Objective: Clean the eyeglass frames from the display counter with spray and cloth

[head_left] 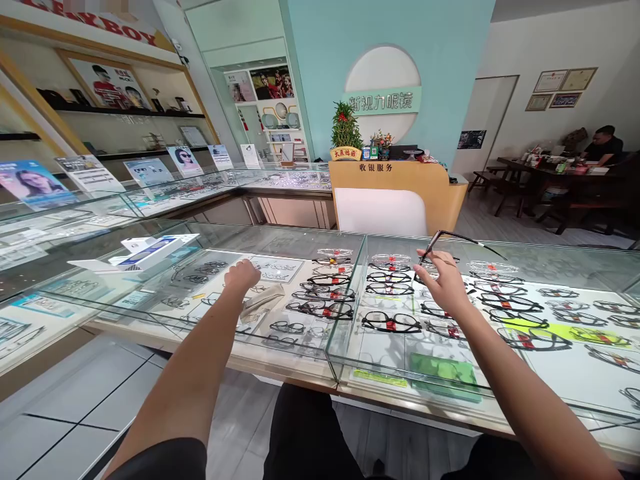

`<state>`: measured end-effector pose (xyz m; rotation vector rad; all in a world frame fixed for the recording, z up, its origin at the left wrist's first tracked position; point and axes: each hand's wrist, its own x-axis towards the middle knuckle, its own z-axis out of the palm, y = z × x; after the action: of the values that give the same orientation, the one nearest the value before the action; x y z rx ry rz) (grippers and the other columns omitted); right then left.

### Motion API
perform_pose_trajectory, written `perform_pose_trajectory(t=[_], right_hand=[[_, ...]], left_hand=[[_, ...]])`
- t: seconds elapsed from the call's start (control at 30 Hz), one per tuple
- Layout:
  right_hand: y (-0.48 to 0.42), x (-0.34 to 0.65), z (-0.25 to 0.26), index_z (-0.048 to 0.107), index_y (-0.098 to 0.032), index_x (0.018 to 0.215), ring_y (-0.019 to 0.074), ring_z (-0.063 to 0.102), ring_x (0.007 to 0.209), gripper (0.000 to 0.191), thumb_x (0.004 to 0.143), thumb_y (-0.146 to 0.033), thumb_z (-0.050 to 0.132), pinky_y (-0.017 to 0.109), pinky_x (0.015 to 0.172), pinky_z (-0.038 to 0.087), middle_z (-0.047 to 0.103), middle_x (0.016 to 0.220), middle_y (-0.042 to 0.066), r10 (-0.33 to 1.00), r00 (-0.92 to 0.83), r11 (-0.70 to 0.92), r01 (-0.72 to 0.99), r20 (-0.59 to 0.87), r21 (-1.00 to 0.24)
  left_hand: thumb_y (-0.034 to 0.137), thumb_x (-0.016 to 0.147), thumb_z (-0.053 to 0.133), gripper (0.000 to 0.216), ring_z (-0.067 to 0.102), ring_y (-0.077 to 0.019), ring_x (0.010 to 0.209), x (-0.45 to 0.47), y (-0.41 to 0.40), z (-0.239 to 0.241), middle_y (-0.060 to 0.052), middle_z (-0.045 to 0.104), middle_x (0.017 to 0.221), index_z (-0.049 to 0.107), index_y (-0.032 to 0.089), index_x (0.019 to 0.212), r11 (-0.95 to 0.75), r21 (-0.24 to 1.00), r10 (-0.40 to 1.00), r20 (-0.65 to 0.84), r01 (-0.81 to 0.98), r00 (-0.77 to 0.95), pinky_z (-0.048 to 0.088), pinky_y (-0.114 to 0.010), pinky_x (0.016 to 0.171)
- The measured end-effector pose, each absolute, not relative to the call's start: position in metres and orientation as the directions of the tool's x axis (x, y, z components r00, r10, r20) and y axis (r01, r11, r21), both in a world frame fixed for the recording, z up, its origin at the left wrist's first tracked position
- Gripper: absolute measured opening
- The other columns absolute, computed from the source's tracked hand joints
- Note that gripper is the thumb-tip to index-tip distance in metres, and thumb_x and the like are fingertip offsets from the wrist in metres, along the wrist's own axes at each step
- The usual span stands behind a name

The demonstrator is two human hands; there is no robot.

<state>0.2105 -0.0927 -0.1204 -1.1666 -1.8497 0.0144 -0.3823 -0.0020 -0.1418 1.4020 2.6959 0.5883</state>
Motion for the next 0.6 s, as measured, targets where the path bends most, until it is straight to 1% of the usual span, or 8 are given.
perform_pose_trajectory(t=[0.1, 0.13, 0.17, 0.27, 0.33, 0.37, 0.47, 0.6], right_hand=[[-0.094, 0.210, -0.118, 0.071, -0.022, 0.141, 0.0402, 0.063, 0.132, 0.052, 0.107, -0.058, 0.055, 0.061, 0.114, 0.049, 0.076, 0.134, 0.018, 0.726, -0.122, 0.542, 0.707, 0.677, -0.454], [-0.094, 0.210, -0.116, 0.071, -0.022, 0.141, 0.0403, 0.063, 0.132, 0.051, 0.107, -0.058, 0.055, 0.061, 0.114, 0.049, 0.076, 0.134, 0.017, 0.727, -0.116, 0.540, 0.705, 0.676, -0.460], [-0.094, 0.210, -0.115, 0.071, -0.023, 0.141, 0.0403, 0.063, 0.132, 0.051, 0.107, -0.058, 0.055, 0.061, 0.114, 0.048, 0.076, 0.134, 0.017, 0.729, -0.111, 0.538, 0.703, 0.676, -0.465], [-0.094, 0.211, -0.113, 0.071, -0.024, 0.139, 0.0398, 0.063, 0.132, 0.049, 0.107, -0.058, 0.056, 0.061, 0.114, 0.049, 0.077, 0.133, 0.016, 0.733, -0.098, 0.536, 0.692, 0.673, -0.483], [-0.094, 0.211, -0.112, 0.071, -0.024, 0.138, 0.0393, 0.062, 0.134, 0.049, 0.107, -0.058, 0.056, 0.060, 0.114, 0.049, 0.077, 0.133, 0.016, 0.745, -0.097, 0.531, 0.685, 0.660, -0.499], [-0.095, 0.211, -0.112, 0.071, -0.024, 0.138, 0.0390, 0.062, 0.135, 0.048, 0.107, -0.057, 0.057, 0.059, 0.115, 0.049, 0.077, 0.133, 0.016, 0.753, -0.097, 0.527, 0.681, 0.650, -0.508], [-0.095, 0.210, -0.112, 0.071, -0.024, 0.137, 0.0381, 0.061, 0.137, 0.047, 0.107, -0.057, 0.057, 0.058, 0.115, 0.049, 0.077, 0.134, 0.014, 0.785, -0.098, 0.506, 0.672, 0.612, -0.541], [-0.096, 0.211, -0.112, 0.070, -0.025, 0.136, 0.0377, 0.061, 0.137, 0.046, 0.107, -0.057, 0.056, 0.057, 0.113, 0.051, 0.077, 0.135, 0.014, 0.806, -0.101, 0.496, 0.653, 0.583, -0.572]], left_hand=[[0.026, 0.096, 0.074, 0.048, 0.064, -0.0459, 0.131, -0.365, -0.001, -0.129, -0.032, 0.067, 0.134, 0.060, -0.002, 0.133, 0.466, 0.441, 0.812, 0.130, 0.767, -0.569, 0.050, -0.066, 0.107], [0.024, 0.094, 0.073, 0.049, 0.063, -0.0502, 0.129, -0.356, 0.000, -0.124, -0.036, 0.067, 0.129, 0.058, -0.004, 0.132, 0.438, 0.478, 0.820, 0.136, 0.761, -0.556, 0.049, -0.067, 0.105], [0.026, 0.094, 0.071, 0.050, 0.064, -0.0517, 0.126, -0.345, 0.000, -0.119, -0.037, 0.068, 0.125, 0.056, -0.003, 0.131, 0.401, 0.519, 0.829, 0.147, 0.755, -0.540, 0.048, -0.066, 0.103], [0.040, 0.097, 0.065, 0.046, 0.068, -0.0430, 0.111, -0.300, 0.002, -0.105, -0.024, 0.073, 0.114, 0.053, 0.011, 0.131, 0.220, 0.650, 0.870, 0.206, 0.728, -0.447, 0.050, -0.057, 0.098], [0.049, 0.099, 0.060, 0.041, 0.068, -0.0322, 0.095, -0.261, 0.001, -0.097, -0.011, 0.072, 0.098, 0.053, 0.019, 0.126, 0.038, 0.738, 0.912, 0.250, 0.673, -0.326, 0.052, -0.047, 0.093], [0.051, 0.099, 0.058, 0.038, 0.067, -0.0277, 0.088, -0.239, -0.001, -0.094, -0.007, 0.071, 0.093, 0.054, 0.021, 0.123, -0.053, 0.780, 0.926, 0.272, 0.623, -0.262, 0.053, -0.043, 0.090], [0.050, 0.096, 0.057, 0.033, 0.065, -0.0195, 0.081, -0.173, -0.007, -0.088, -0.003, 0.069, 0.094, 0.054, 0.023, 0.115, -0.268, 0.877, 0.939, 0.331, 0.399, -0.098, 0.054, -0.034, 0.083], [0.043, 0.088, 0.059, 0.028, 0.063, -0.0162, 0.076, -0.097, -0.020, -0.085, -0.003, 0.067, 0.090, 0.057, 0.021, 0.106, -0.349, 0.931, 0.936, 0.342, 0.110, 0.080, 0.054, -0.032, 0.077]])
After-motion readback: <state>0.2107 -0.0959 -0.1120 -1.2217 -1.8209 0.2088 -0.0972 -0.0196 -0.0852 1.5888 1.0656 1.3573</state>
